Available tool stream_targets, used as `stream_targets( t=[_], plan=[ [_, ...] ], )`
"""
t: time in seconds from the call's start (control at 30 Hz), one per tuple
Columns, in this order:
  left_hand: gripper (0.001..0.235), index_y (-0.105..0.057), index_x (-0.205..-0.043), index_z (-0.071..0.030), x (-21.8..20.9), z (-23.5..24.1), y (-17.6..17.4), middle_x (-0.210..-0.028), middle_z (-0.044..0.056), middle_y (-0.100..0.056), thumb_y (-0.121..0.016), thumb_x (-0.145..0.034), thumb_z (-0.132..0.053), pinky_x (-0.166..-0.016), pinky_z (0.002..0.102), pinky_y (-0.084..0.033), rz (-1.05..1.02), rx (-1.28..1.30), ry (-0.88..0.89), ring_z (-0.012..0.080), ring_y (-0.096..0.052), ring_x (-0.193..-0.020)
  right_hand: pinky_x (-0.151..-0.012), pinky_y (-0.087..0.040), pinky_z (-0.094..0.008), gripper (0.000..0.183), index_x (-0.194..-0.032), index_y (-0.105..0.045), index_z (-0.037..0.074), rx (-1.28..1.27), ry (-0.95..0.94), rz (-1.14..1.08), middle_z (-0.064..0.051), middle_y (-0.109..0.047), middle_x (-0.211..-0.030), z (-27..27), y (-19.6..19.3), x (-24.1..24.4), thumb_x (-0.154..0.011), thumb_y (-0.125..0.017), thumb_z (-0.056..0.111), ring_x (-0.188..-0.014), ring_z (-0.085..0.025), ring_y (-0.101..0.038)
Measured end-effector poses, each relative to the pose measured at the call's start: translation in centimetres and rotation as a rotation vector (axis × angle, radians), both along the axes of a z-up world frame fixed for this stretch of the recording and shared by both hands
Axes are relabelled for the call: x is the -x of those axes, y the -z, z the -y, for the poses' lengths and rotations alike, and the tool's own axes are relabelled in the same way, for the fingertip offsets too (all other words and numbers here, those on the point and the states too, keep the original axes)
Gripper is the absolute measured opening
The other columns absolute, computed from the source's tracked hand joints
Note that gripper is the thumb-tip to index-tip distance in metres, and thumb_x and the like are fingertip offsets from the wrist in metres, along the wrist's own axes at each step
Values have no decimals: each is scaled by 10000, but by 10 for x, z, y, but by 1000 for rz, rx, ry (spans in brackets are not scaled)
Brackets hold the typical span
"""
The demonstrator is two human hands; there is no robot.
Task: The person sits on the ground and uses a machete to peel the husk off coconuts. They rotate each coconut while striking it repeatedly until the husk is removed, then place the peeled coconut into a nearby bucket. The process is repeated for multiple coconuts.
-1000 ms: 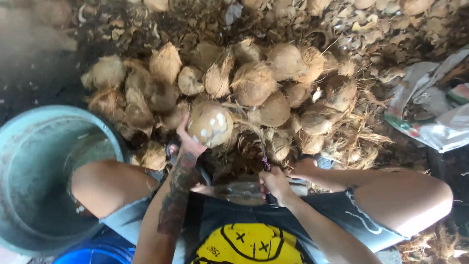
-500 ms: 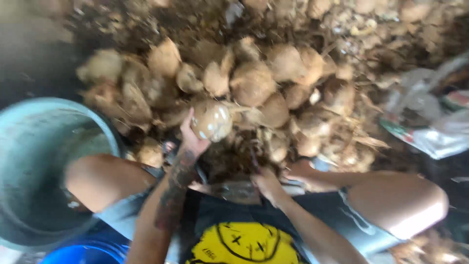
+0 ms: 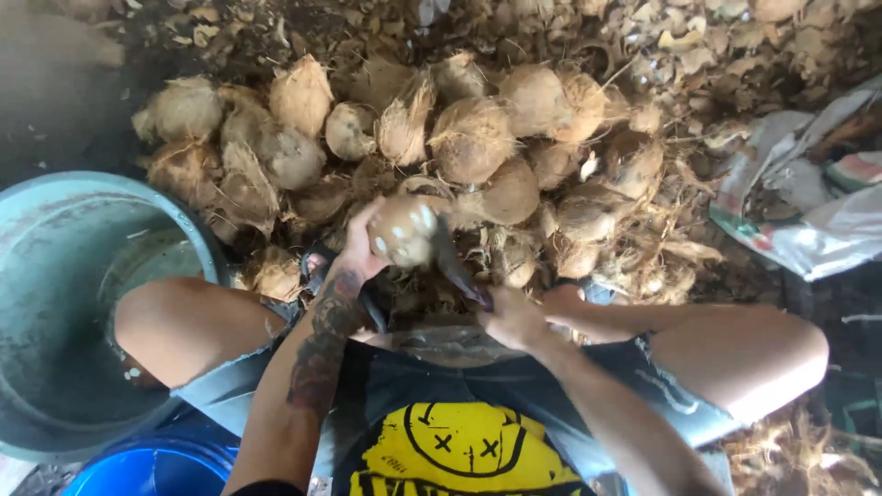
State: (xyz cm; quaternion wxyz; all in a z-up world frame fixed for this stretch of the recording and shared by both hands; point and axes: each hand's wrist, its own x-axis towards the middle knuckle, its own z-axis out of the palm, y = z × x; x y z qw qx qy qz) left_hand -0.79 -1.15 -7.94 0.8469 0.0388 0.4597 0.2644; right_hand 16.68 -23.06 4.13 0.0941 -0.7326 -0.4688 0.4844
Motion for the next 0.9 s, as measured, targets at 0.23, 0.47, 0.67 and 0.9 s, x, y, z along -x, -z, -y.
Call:
stream_targets(
  t=[0.23, 0.47, 0.67, 0.9],
  plan=[
    [471, -766, -1121, -110, 1, 5, -26, -1172, 137, -775, -829, -756, -401, -954, 546, -608, 83, 41, -4, 379, -758, -1060, -345, -445, -316, 200, -566, -640, -12, -293, 564, -524, -179, -581, -413, -19, -84, 29, -756, -577, -8, -308, -248, -568],
    [568, -755, -1210, -148, -2, 16, -6, -1307, 133, -745, -777, -831, -571, -1066, 561, -539, 29, 49, 11, 392, -694, -1225, -578, -551, -362, 78, -849, -748, 141, -734, 183, -211, -73, -767, -761, 17, -44, 14, -798, -706, 182, -654, -254, -729],
    [494, -793, -1114, -191, -4, 0, -24, -1243, 93, -775, -808, -772, -547, -1054, 504, -555, 148, 37, -114, 334, -719, -1182, -396, -465, -444, 195, -910, -716, -20, 171, 744, -409, -133, -568, -621, 38, 109, 28, -825, -621, 128, -477, -251, -541],
    [463, -777, -1186, -137, -3, -14, 1, -1284, 124, -758, -819, -837, -439, -1073, 548, -552, 15, -52, -75, 362, -717, -1187, -517, -457, -317, 99, -713, -719, 19, -793, 331, -261, -149, -662, -580, -12, -55, 10, -697, -691, -74, -537, -243, -666]
  ],
)
